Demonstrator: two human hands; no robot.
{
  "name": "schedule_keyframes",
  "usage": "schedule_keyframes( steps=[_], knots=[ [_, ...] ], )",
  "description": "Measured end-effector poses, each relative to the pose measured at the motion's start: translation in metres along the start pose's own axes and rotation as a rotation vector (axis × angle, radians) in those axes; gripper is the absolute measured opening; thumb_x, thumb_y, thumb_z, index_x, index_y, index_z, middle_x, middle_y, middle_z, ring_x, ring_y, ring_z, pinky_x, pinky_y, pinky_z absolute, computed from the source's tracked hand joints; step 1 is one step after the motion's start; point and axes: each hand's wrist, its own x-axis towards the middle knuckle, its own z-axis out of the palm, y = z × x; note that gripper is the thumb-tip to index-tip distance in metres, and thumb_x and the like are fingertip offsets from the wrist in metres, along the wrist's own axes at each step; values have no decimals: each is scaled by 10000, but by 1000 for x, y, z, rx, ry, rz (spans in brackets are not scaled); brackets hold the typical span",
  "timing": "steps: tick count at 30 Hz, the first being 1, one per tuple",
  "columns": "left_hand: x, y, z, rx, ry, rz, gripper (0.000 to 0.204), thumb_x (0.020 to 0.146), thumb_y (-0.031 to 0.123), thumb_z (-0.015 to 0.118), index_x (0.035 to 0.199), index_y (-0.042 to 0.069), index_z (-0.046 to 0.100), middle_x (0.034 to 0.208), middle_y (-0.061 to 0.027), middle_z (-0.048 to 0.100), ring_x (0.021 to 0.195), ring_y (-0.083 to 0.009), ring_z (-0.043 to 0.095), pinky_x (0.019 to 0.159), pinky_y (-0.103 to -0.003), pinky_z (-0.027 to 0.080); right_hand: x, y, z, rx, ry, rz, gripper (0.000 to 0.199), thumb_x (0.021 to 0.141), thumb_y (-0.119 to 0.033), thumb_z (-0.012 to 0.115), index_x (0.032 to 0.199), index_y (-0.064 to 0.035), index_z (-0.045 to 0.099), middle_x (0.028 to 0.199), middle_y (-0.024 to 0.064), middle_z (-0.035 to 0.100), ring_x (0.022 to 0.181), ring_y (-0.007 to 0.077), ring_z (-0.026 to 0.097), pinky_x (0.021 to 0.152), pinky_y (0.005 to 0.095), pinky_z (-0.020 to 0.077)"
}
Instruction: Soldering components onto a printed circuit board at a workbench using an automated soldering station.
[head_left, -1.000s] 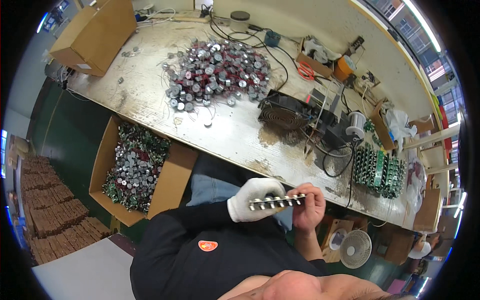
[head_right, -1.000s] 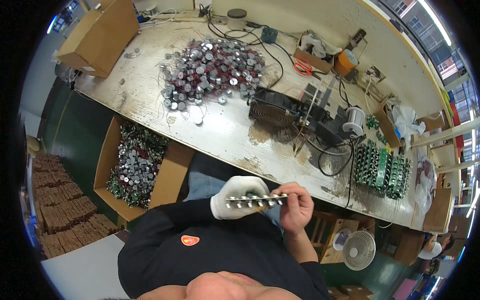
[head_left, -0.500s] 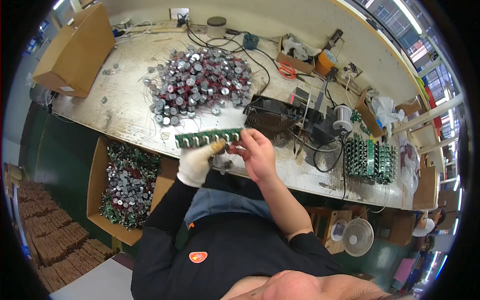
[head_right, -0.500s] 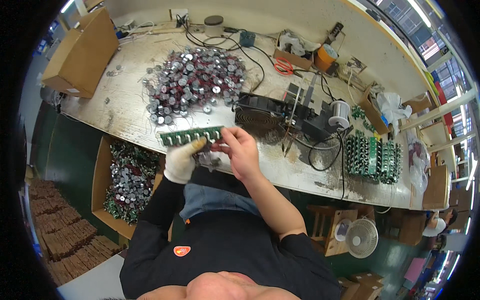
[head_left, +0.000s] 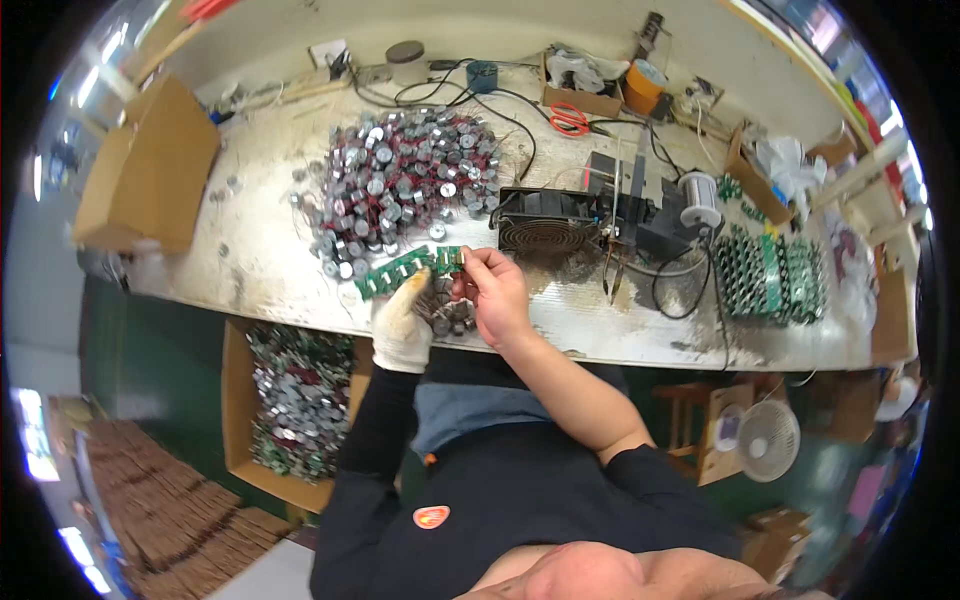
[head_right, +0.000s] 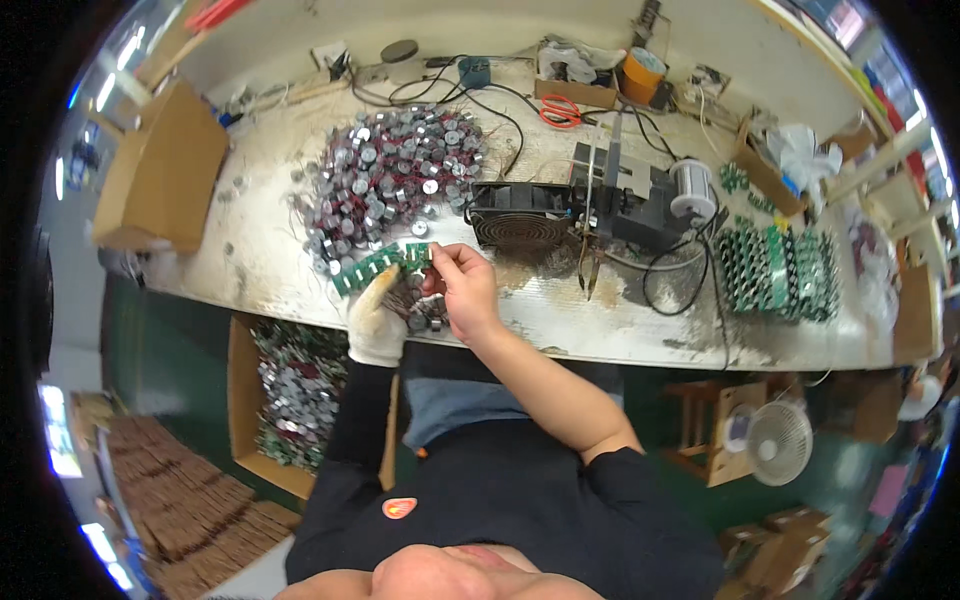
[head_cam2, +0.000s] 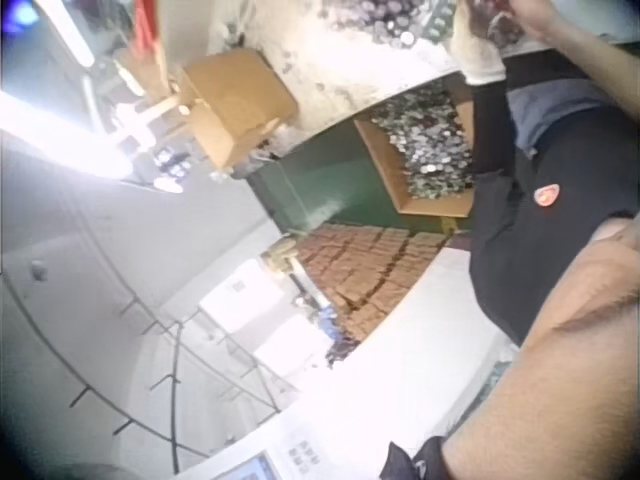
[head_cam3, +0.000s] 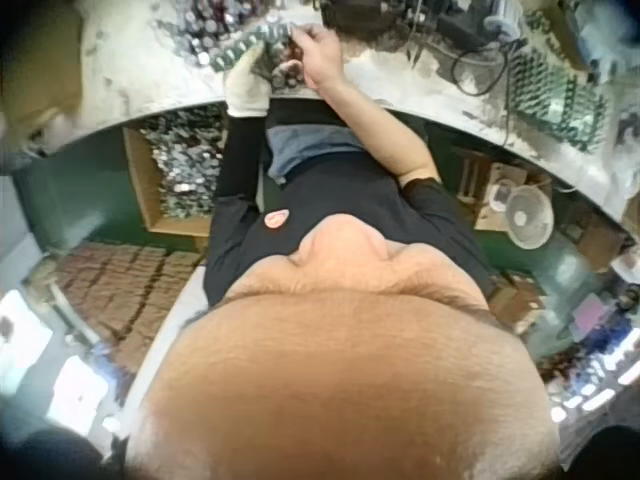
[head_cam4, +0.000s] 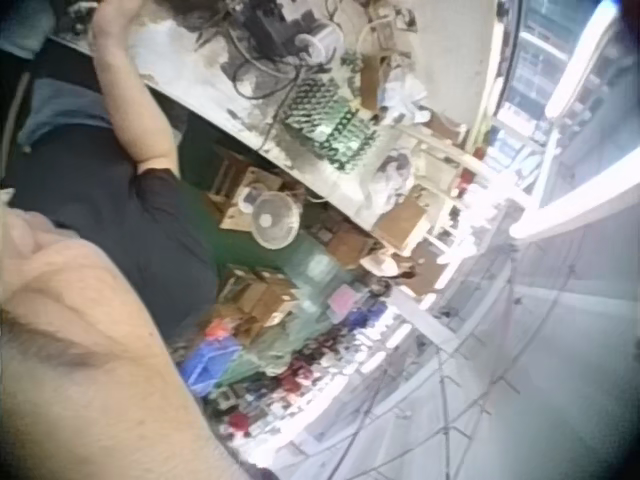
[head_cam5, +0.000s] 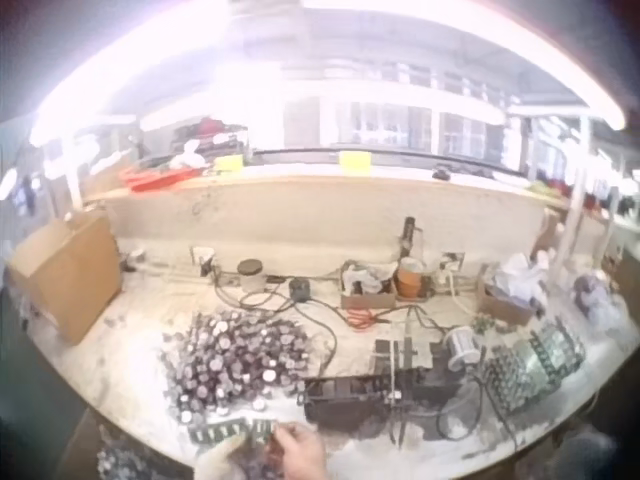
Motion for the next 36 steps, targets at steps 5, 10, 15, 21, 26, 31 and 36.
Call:
schedule_keyframes(
  steps=[5,10,15,21,26,31,36],
  knots=[
    [11,-6,-22,-377,-121,-259,307,871,160,537,1128,-6,562,995,-145,649,824,-263,639,685,-349,533,12,18,3,-54,-56,41,151,924,-166,608,842,-43,580,697,21,586,545,90,544,465,237,453],
    [9,16,2,-235,-130,-161,276,849,39,590,1119,-15,574,961,-141,653,747,-246,642,620,-371,538,11,2,2,46,-143,87,163,926,-189,607,848,-47,588,663,-1,561,525,73,524,455,227,448],
    [15,14,-4,-395,-198,-333,294,874,98,577,1145,-16,555,959,-136,638,778,-252,621,687,-356,519,19,7,-2,297,-115,357,162,953,-209,557,880,-69,591,710,10,569,501,84,501,428,224,393],
    [4,14,7,46,73,58,276,885,89,629,1138,-14,587,1061,-110,641,877,-205,632,776,-333,527,10,1,14,39,-101,223,277,908,-359,617,822,-95,607,644,-38,480,441,52,333,409,217,238],
    [8,21,8,-14,145,78,250,837,-7,631,1084,-23,598,992,-105,646,818,-202,648,702,-309,545,17,5,13,64,48,139,266,902,-340,626,935,-77,647,825,-12,604,732,74,524,650,238,396],
    [11,24,-4,-76,45,94,316,801,-33,630,1113,-45,584,1042,-140,646,888,-232,644,777,-317,536,16,2,20,157,-97,169,202,881,-273,667,937,-83,625,862,-2,624,726,90,555,677,253,442],
    [14,23,-17,-120,-47,-18,326,803,-26,627,1126,-40,582,1069,-142,641,944,-242,635,840,-341,523,15,6,16,164,-95,155,106,854,-103,682,923,-68,610,856,28,636,751,124,594,679,258,488]
  ],
)
